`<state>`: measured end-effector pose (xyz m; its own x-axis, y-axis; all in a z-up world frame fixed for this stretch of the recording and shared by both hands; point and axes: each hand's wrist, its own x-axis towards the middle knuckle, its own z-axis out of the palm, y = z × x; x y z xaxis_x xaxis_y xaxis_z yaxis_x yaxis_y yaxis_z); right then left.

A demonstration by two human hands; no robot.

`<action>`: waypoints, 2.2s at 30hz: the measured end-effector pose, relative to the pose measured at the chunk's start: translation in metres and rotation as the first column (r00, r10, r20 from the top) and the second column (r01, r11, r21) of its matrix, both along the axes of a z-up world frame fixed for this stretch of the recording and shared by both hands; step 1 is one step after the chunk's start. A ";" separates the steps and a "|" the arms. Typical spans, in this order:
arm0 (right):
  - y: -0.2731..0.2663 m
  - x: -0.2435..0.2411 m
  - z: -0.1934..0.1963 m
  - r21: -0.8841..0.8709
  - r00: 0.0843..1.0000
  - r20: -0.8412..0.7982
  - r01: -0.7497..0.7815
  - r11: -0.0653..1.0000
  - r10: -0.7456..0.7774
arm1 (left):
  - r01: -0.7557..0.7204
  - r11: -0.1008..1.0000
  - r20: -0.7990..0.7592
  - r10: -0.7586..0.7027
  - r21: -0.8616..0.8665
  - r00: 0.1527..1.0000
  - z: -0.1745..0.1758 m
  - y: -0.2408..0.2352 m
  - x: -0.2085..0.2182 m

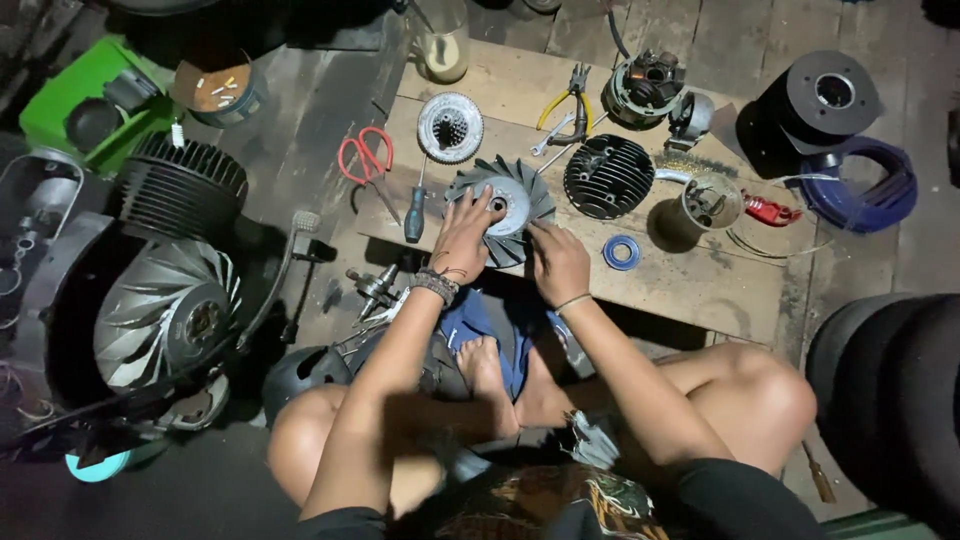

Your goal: Inspecting a motorcycle flywheel assembly by rotating it by hand to check for defects or damage.

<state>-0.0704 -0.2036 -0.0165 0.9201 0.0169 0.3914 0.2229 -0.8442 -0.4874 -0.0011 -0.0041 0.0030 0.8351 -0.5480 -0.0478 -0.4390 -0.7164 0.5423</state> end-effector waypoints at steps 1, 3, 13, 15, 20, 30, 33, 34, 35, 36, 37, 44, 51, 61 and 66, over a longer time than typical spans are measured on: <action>-0.002 -0.005 -0.007 0.001 1.000 0.001 0.001 1.000 -0.001 | 0.001 1.000 0.001 -0.001 0.001 1.000 0.001 0.000 -0.001; -0.005 -0.012 -0.021 0.030 0.988 0.156 -0.021 0.999 0.016 | -0.001 1.000 -0.016 0.001 -0.009 1.000 0.002 0.000 0.000; -0.014 0.000 0.003 0.434 0.997 0.069 -0.012 0.901 -0.020 | 0.002 0.998 -0.028 -0.004 -0.059 1.000 0.003 0.002 0.001; -0.022 0.010 0.005 0.502 0.998 -0.053 0.013 0.865 0.015 | -0.004 0.998 -0.018 0.003 -0.058 1.000 0.003 0.002 0.001; -0.043 0.048 0.004 0.492 0.918 -0.395 0.248 0.835 -0.040 | -0.006 0.998 -0.016 0.005 -0.061 1.000 -0.002 0.002 0.002; -0.062 0.083 0.043 0.427 0.711 -0.702 0.372 0.824 0.043 | -0.014 0.997 -0.039 0.011 -0.079 0.999 0.009 0.001 -0.001; -0.075 0.097 0.019 0.459 0.731 -0.675 0.310 0.832 0.100 | -0.012 0.996 -0.056 0.007 -0.093 0.998 0.010 0.003 -0.001; -0.074 0.098 0.015 0.458 0.727 -0.679 0.314 0.832 0.099 | -0.011 0.996 -0.062 0.006 -0.092 0.998 0.009 0.003 0.001; -0.074 0.099 0.012 0.438 0.721 -0.683 0.276 0.855 0.118 | -0.006 0.994 -0.045 0.001 -0.106 0.999 0.007 0.003 0.003; -0.073 0.099 0.009 0.419 0.713 -0.688 0.237 0.877 0.136 | 0.000 0.993 -0.028 -0.004 -0.119 1.000 0.005 0.003 0.004; -0.071 0.090 0.010 0.416 0.712 -0.690 0.239 0.877 0.133 | 0.001 0.993 -0.030 -0.005 -0.121 1.000 0.002 0.003 0.005; -0.029 0.033 -0.007 -0.024 0.944 -0.329 -0.002 1.000 -0.006 | 0.004 0.998 0.036 -0.001 -0.058 0.999 -0.009 0.001 0.009; 0.003 -0.011 -0.013 -0.352 0.984 0.177 0.051 0.934 0.013 | -0.022 0.998 0.004 0.023 -0.062 1.000 -0.013 -0.001 0.006; -0.030 0.010 -0.012 0.439 0.991 0.120 -0.006 0.899 -0.052 | -0.019 0.996 -0.048 0.014 -0.088 0.999 -0.006 0.001 0.003; -0.044 0.043 -0.032 0.606 0.987 -0.155 0.126 0.785 -0.038 | -0.005 0.995 -0.064 -0.001 -0.099 0.998 0.001 0.003 0.003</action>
<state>-0.0278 -0.2473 -0.0481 0.9490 -0.2637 0.1730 0.0660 -0.3704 -0.9265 0.0023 -0.0012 0.0036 0.8331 -0.5512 -0.0467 -0.4001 -0.6586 0.6373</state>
